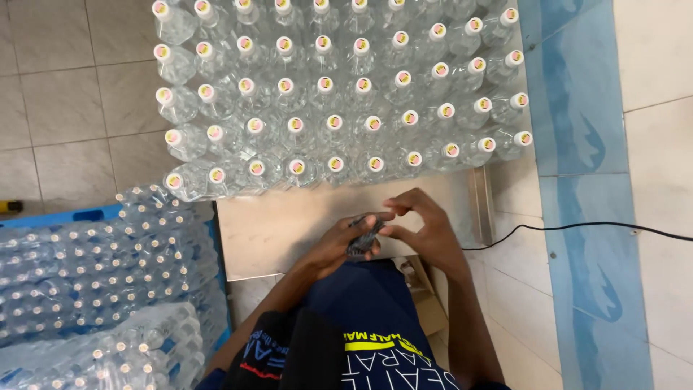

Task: Applying small silver seals to the caps of water bottles arranged in a grid on a metal table

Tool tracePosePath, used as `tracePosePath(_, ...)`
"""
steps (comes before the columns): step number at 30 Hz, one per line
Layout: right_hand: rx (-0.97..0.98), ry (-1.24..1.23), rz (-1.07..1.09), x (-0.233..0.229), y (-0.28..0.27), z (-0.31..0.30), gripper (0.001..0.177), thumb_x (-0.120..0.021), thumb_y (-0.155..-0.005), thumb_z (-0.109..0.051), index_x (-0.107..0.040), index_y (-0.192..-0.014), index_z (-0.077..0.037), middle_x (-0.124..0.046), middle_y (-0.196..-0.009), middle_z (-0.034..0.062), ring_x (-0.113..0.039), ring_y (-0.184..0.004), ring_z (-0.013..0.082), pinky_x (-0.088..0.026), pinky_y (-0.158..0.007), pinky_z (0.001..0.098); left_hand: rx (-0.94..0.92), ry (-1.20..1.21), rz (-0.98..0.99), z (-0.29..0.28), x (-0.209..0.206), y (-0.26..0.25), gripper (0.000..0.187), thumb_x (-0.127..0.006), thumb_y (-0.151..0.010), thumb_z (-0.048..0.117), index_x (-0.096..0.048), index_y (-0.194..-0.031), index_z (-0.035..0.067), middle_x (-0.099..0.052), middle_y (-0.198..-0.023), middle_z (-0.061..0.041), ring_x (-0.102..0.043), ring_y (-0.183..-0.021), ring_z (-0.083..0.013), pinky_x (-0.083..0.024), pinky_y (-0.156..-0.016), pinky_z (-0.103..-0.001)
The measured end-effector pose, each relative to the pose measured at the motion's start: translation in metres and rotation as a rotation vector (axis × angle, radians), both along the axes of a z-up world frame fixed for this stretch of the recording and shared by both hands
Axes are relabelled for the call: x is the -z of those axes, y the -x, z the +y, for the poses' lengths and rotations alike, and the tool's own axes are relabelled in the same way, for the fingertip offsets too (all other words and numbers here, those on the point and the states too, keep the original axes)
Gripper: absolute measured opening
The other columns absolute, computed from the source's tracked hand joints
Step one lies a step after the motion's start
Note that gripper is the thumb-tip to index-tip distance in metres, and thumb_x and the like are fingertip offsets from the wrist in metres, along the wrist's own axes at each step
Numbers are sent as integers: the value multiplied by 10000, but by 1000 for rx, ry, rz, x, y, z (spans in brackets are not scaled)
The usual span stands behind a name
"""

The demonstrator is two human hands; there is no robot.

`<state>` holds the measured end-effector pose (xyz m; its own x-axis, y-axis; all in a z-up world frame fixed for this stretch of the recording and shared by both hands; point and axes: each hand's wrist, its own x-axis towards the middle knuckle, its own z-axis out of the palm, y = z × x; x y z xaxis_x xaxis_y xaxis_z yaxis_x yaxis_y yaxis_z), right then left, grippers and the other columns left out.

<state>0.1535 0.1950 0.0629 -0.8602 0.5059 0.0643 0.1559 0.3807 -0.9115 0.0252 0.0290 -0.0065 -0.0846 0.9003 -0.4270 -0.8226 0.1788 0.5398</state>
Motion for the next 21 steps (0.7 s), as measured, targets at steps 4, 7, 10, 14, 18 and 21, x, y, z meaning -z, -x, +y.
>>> tracePosePath(4, -34, 128, -25, 19, -6, -13, 411, -929, -867, -170, -811, -1253, -92, -711, -927, 62, -713, -884, 188, -603, -911, 404, 31, -4, -40, -7, 45, -19, 639, -724, -1083, 393, -618, -1465, -109, -751, -1140, -270, -787, -779, -280, -665, -622, -337)
tracePosePath(7, 20, 300, -61, 20, -11, -12, 342, -945, -856, -101, -839, -1178, -61, -744, -862, 101, -702, -872, 211, -559, -919, 452, 68, -7, -31, -4, 24, -11, 627, -721, -1085, 397, -634, -1433, -117, -751, -1150, -265, -796, -784, -300, -672, -620, -359)
tracePosePath(10, 105, 322, -93, 25, -18, -6, 392, -953, -817, -47, -852, -1194, -78, -809, -829, 102, -740, -904, 199, -532, -956, 428, 109, -11, 12, -2, -23, -2, 670, -667, -1088, 443, -635, -1422, -137, -755, -1184, -247, -786, -814, -228, -656, -642, -300)
tracePosePath(14, 64, 256, -100, 15, -19, 21, 358, -907, -900, -105, -823, -1246, -66, -868, -919, 130, -781, -984, 189, -549, -1010, 424, 106, -20, 24, -8, -13, 1, 714, -580, -1115, 451, -550, -1536, -125, -754, -1256, -263, -768, -803, -192, -650, -650, -297)
tracePosePath(18, 291, 45, -44, 13, -31, 82, 295, -843, -964, -75, -811, -1257, -72, -853, -1037, 130, -814, -1009, 215, -591, -1031, 424, 93, 1, 68, -14, -8, 8, 721, -544, -1116, 458, -511, -1580, -93, -738, -1321, -258, -754, -838, -189, -652, -685, -311)
tracePosePath(21, 491, -157, 117, 16, -29, 132, 192, -722, -1113, -84, -778, -1295, -62, -818, -1102, 152, -784, -1063, 253, -566, -1057, 430, 64, 46, 74, -19, -7, 12, 735, -528, -1112, 464, -497, -1593, -90, -727, -1323, -287, -750, -830, -207, -641, -672, -335)
